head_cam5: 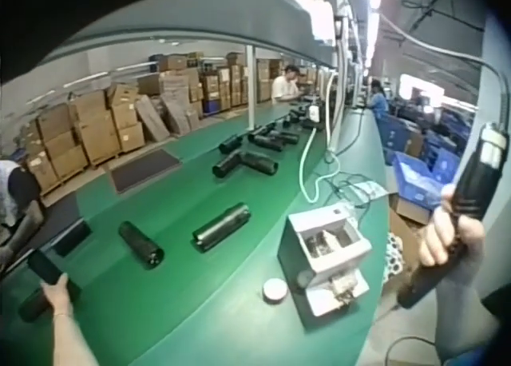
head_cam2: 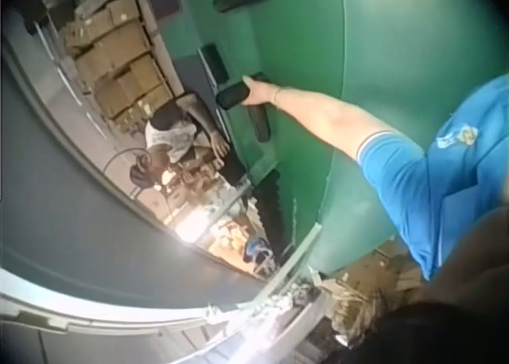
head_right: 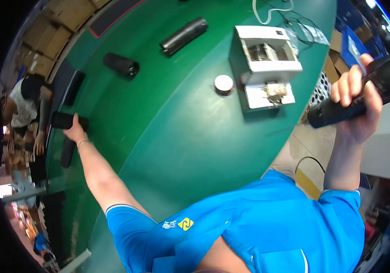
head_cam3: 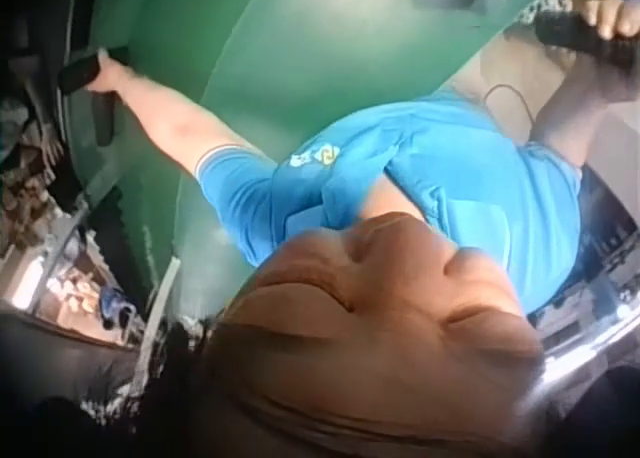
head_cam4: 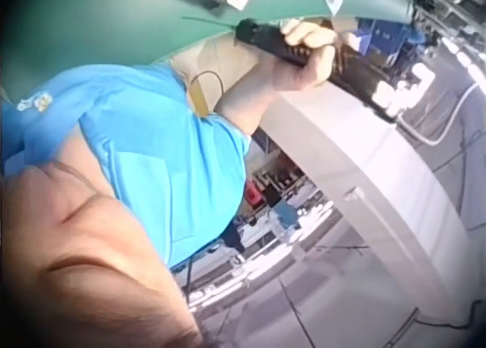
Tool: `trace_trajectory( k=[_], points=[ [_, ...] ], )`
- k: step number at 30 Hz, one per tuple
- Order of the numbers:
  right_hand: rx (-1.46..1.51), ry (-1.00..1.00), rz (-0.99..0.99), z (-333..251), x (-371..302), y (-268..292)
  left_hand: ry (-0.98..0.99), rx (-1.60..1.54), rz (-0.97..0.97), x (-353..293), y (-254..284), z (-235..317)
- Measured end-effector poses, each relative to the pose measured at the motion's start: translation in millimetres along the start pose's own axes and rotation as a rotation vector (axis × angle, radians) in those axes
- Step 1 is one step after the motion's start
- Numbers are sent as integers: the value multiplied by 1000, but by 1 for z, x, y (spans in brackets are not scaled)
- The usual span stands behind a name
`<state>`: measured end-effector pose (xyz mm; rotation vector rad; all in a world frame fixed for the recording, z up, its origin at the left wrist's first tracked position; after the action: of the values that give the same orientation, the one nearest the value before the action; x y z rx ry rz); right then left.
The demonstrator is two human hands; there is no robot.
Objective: Using an electric screwdriver to assemble components inside black cylindrical housings.
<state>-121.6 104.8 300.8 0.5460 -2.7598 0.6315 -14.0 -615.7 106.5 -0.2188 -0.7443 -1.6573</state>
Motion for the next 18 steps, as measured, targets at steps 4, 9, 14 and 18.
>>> trace_trajectory(
  k=[4,9,14,18],
  points=[
    [-82,175,16,-51,-7,15,99,-194,-21,-41,-19,51],
    [-129,193,-39,-37,5,23,-92,-141,-318,-113,-11,128],
    [-113,189,-167,-18,18,26,-87,-226,-564,-196,20,174],
    [32,172,-362,-5,26,21,22,-299,-813,-274,29,218]
  ],
)
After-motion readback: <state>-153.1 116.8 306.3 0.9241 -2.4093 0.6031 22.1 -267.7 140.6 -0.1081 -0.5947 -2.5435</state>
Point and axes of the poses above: each hand's wrist, its own x-axis towards the middle knuckle, its own y-axis out of the back of the hand, z = x × y, the point moved 9 cm from there along x, towards the middle knuckle, and after that the axes turned 9 degrees about -y, right-handed, at the moved point
